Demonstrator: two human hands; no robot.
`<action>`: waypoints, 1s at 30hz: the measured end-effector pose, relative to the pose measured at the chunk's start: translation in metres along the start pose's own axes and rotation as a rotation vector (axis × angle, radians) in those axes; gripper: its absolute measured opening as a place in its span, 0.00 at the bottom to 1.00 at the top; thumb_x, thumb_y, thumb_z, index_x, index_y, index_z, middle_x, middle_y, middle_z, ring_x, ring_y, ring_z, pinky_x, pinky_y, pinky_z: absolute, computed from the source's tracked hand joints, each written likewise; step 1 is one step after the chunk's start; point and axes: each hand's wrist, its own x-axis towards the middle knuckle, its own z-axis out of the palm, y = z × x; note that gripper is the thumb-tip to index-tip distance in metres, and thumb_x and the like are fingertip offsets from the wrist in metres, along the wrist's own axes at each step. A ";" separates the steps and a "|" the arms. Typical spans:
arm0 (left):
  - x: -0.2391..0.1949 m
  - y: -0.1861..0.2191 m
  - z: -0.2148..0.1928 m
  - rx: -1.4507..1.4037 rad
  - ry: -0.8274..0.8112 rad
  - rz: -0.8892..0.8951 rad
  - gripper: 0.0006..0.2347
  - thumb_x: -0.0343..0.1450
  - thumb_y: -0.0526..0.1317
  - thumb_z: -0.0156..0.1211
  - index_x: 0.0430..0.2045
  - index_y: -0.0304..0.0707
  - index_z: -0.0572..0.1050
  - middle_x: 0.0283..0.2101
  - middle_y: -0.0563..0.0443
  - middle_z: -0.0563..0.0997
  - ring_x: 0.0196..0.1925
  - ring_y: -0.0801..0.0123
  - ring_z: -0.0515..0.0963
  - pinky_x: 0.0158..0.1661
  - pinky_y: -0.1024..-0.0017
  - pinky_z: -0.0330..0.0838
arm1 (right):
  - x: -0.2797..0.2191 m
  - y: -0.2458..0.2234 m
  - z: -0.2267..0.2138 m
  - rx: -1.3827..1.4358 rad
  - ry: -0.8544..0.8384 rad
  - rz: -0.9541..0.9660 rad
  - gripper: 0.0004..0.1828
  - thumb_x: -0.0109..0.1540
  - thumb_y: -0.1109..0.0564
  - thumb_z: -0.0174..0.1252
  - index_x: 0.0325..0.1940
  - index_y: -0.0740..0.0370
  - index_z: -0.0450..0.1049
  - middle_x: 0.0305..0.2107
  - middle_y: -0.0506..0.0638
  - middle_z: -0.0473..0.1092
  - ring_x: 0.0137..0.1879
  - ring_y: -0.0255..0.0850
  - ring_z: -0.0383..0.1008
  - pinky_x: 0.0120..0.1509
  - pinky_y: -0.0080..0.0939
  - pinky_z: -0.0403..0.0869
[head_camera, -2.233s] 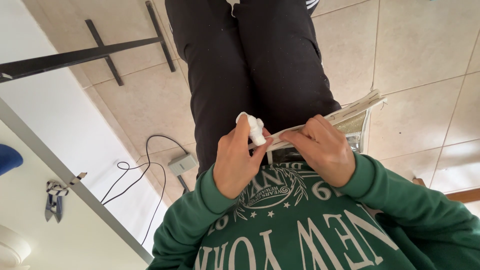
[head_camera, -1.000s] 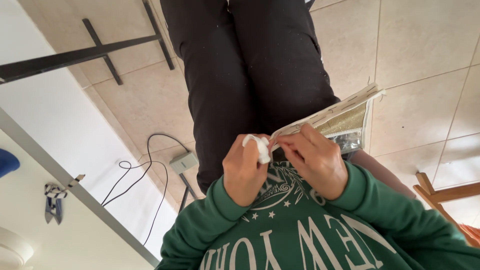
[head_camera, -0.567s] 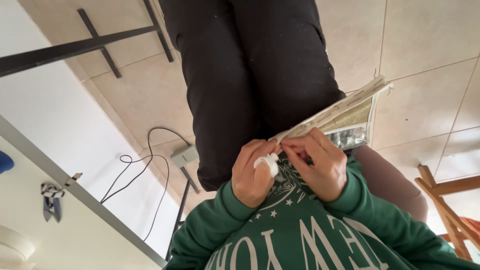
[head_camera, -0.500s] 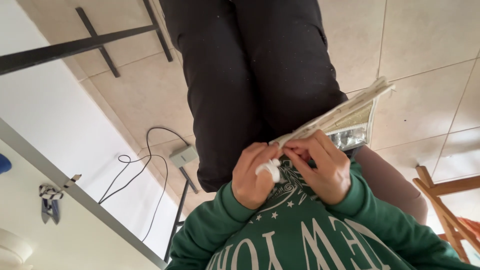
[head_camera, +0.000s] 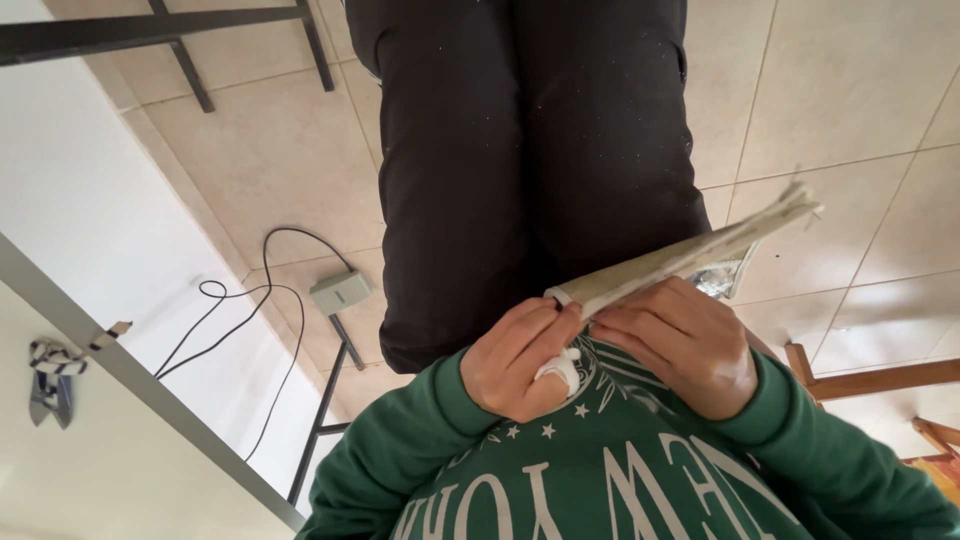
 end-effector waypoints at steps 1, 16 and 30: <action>-0.001 0.001 0.001 -0.014 0.017 0.007 0.06 0.69 0.24 0.53 0.25 0.19 0.77 0.32 0.32 0.84 0.25 0.55 0.80 0.30 0.55 0.86 | -0.002 0.001 0.000 0.005 -0.001 -0.019 0.02 0.59 0.63 0.68 0.35 0.63 0.82 0.27 0.53 0.74 0.29 0.50 0.73 0.33 0.43 0.73; 0.009 -0.014 -0.005 -0.190 -0.084 0.006 0.12 0.74 0.26 0.44 0.35 0.12 0.78 0.37 0.27 0.80 0.31 0.46 0.80 0.34 0.53 0.84 | 0.070 0.038 -0.022 0.427 -0.540 0.372 0.08 0.57 0.56 0.69 0.28 0.62 0.80 0.27 0.49 0.78 0.26 0.41 0.67 0.32 0.43 0.71; -0.005 -0.011 -0.015 -0.316 -0.270 -0.200 0.00 0.72 0.25 0.52 0.31 0.24 0.69 0.39 0.28 0.78 0.39 0.43 0.81 0.43 0.51 0.83 | 0.101 0.027 -0.019 0.619 -0.494 0.489 0.05 0.66 0.59 0.56 0.38 0.59 0.77 0.21 0.49 0.79 0.18 0.32 0.69 0.25 0.32 0.70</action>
